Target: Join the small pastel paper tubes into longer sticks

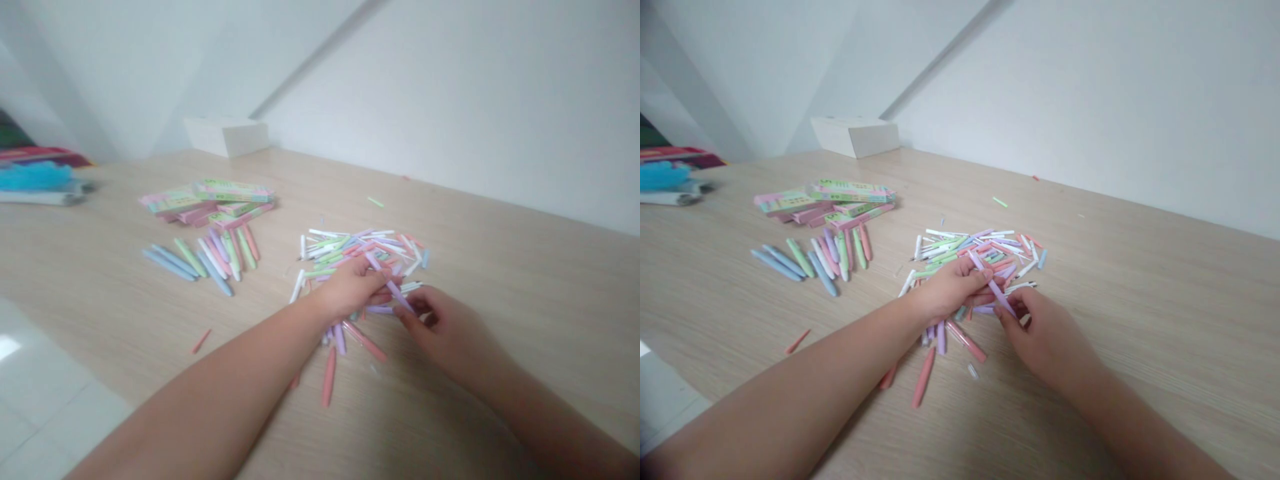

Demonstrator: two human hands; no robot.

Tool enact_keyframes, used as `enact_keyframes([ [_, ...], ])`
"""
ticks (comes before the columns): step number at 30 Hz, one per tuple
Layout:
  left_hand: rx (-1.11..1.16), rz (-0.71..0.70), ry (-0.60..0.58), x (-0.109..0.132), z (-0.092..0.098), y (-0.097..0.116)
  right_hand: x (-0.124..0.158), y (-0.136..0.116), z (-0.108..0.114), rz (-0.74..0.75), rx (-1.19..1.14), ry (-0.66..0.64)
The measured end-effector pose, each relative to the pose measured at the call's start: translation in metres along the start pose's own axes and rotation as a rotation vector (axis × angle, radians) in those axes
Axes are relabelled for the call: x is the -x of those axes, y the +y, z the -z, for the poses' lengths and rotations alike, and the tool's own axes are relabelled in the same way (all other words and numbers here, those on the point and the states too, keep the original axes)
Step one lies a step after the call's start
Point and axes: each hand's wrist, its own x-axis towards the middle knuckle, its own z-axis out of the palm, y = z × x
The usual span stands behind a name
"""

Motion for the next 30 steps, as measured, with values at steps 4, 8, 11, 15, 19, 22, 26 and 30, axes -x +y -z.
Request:
enact_keyframes([
  [4, 0.015, 0.02, 0.004, 0.001, -0.002, 0.001, -0.001, 0.001, 0.002, -0.067, -0.14, -0.124],
  [8, 0.097, 0.049, -0.042, 0.006, -0.006, 0.007, -0.001, 0.004, -0.002, -0.41, -0.918, -0.356],
  [11, 0.108, 0.034, -0.047, 0.007, -0.007, 0.012, -0.001, 0.003, -0.004, -0.477, -1.067, -0.341],
  [15, 0.085, 0.03, 0.008, 0.004, -0.006, 0.011, -0.002, 0.001, 0.0, -0.209, -0.569, -0.082],
  [19, 0.069, 0.037, 0.039, 0.004, -0.007, 0.007, 0.0, 0.001, 0.0, -0.124, -0.333, -0.063],
  [22, 0.083, 0.043, 0.039, 0.006, -0.009, 0.009, 0.0, 0.001, -0.004, -0.344, -0.765, -0.271],
  [26, 0.097, 0.049, 0.04, 0.007, -0.011, 0.011, -0.001, 0.0, -0.004, -0.461, -0.985, -0.296],
  [30, 0.058, 0.043, 0.014, 0.004, -0.009, 0.007, -0.001, -0.002, -0.002, -0.187, -0.545, -0.136],
])
